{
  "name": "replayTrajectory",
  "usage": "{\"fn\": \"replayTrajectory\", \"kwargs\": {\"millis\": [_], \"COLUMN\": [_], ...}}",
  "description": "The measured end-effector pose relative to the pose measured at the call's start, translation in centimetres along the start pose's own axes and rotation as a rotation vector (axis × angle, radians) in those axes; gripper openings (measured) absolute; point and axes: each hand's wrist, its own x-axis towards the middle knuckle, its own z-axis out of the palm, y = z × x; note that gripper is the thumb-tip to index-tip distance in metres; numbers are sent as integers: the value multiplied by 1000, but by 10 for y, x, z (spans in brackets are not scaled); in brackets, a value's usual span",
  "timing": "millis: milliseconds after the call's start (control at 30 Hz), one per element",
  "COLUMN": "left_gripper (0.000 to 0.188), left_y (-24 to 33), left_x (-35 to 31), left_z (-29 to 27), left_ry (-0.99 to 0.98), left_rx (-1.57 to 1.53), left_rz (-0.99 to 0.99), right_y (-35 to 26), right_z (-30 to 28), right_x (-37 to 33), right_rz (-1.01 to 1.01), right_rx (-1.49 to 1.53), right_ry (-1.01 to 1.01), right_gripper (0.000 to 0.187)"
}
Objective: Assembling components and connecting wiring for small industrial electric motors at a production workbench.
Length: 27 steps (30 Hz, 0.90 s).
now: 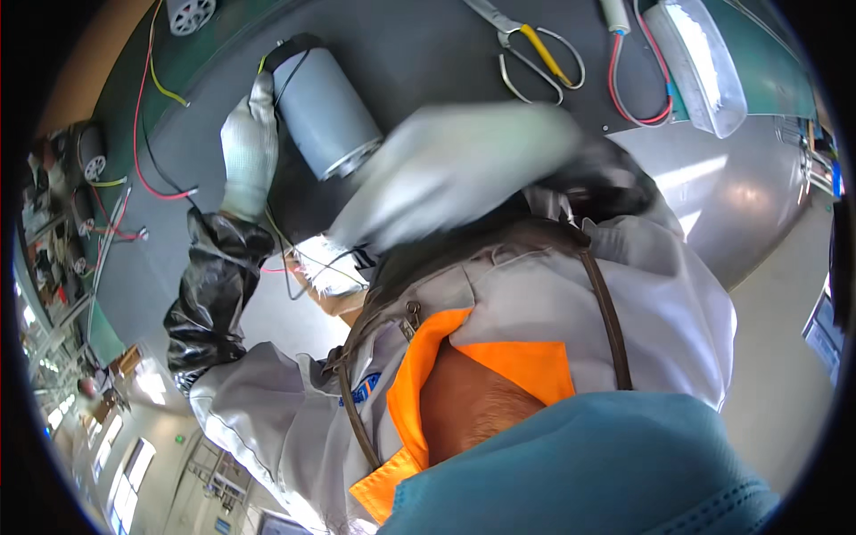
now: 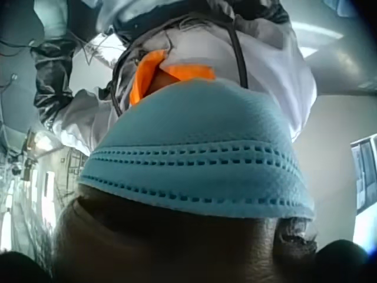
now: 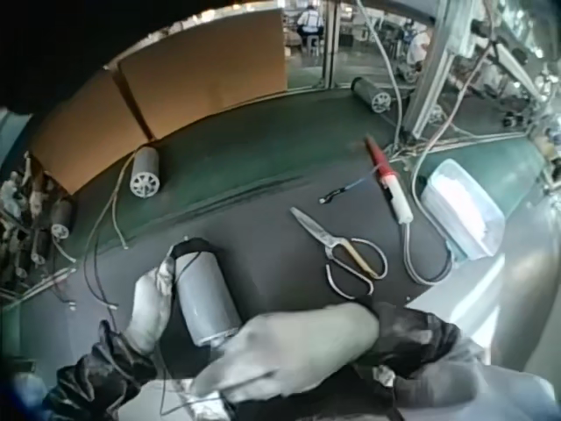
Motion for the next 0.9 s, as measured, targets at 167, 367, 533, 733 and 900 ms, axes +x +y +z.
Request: {"fn": "replayTrajectory", "kwargs": {"millis": [167, 367, 533, 733, 900], "left_gripper": [62, 48, 36, 41, 53], "left_y": [23, 54, 49, 49, 50], "left_x": [2, -11, -39, -50, -35], "left_z": [15, 14, 18, 16, -27], "left_ry": [89, 67, 77, -57, -454], "left_rx": [-17, 30, 87, -9, -132], "left_rz": [93, 276, 356, 280, 215], "right_y": [-95, -60, -55, -103, -100], "right_z": [-137, -250, -237, -219, -162], "right_x": [-154, -345, -311, -281, -178], "right_rz": [1025, 1536, 1625, 1335, 952], "right_rx": [-200, -1358, -1426, -1477, -611], "right_ry": [1154, 275, 382, 721, 1106], "right_gripper": [17, 34, 28, 25, 28]}}
